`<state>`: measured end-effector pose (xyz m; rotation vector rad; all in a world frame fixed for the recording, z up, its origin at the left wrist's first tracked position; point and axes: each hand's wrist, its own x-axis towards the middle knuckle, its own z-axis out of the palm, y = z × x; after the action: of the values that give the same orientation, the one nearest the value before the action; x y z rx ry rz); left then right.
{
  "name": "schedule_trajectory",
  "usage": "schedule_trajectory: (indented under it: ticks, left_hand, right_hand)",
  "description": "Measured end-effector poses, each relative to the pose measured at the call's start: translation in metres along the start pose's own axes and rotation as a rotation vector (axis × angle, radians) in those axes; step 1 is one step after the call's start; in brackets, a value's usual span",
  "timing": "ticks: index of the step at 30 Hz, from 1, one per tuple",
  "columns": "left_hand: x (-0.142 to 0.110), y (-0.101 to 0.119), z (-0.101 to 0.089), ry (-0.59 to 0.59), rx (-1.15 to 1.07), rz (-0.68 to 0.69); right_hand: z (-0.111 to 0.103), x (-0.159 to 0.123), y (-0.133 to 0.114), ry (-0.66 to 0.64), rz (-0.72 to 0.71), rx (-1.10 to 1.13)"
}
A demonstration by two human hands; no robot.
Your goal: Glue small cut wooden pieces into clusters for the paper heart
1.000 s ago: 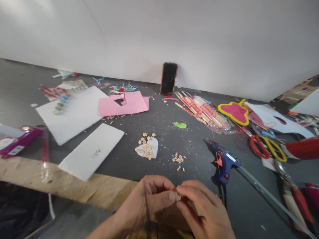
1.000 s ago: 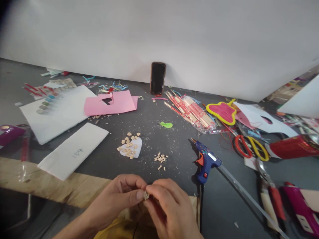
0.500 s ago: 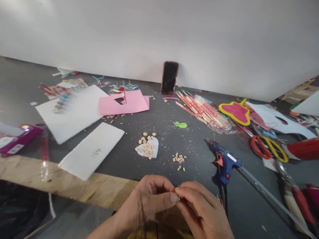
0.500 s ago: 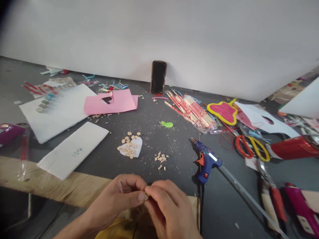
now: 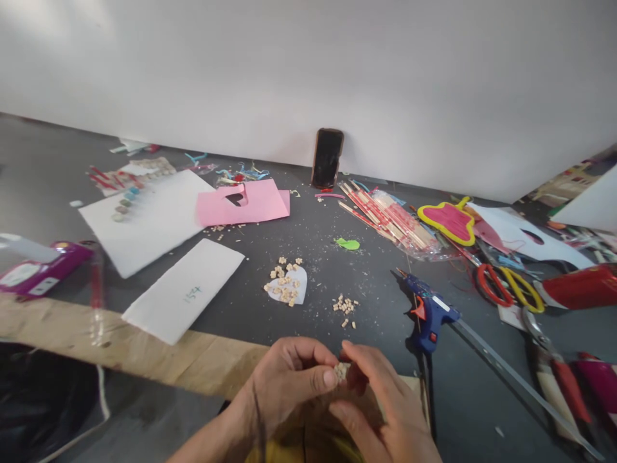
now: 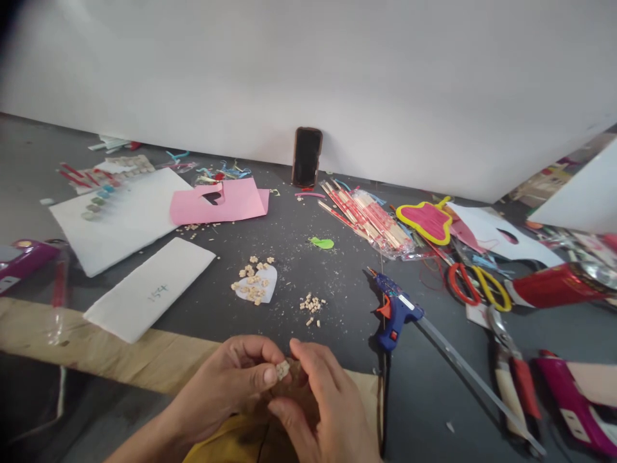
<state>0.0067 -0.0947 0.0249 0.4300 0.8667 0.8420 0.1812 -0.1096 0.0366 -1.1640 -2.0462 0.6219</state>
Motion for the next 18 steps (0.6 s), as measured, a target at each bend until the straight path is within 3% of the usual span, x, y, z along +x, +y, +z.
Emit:
schedule_trajectory:
  ticks: [6,15,18]
  left_hand:
    - [-0.016,0.005,0.003,0.018,0.102,0.084]
    - [-0.051,-0.016,0.023,-0.168,0.221,0.287]
    - [-0.064,-0.014,0.02,-0.101,0.283,0.354]
  right_hand:
    - [-0.004,-0.015,-0.007,0.061,0.1,0.017]
    - [0.017,-0.04,-0.037,-0.042,0.217,0.209]
    - [0.006,-0.045,-0.037,-0.054,0.219,0.195]
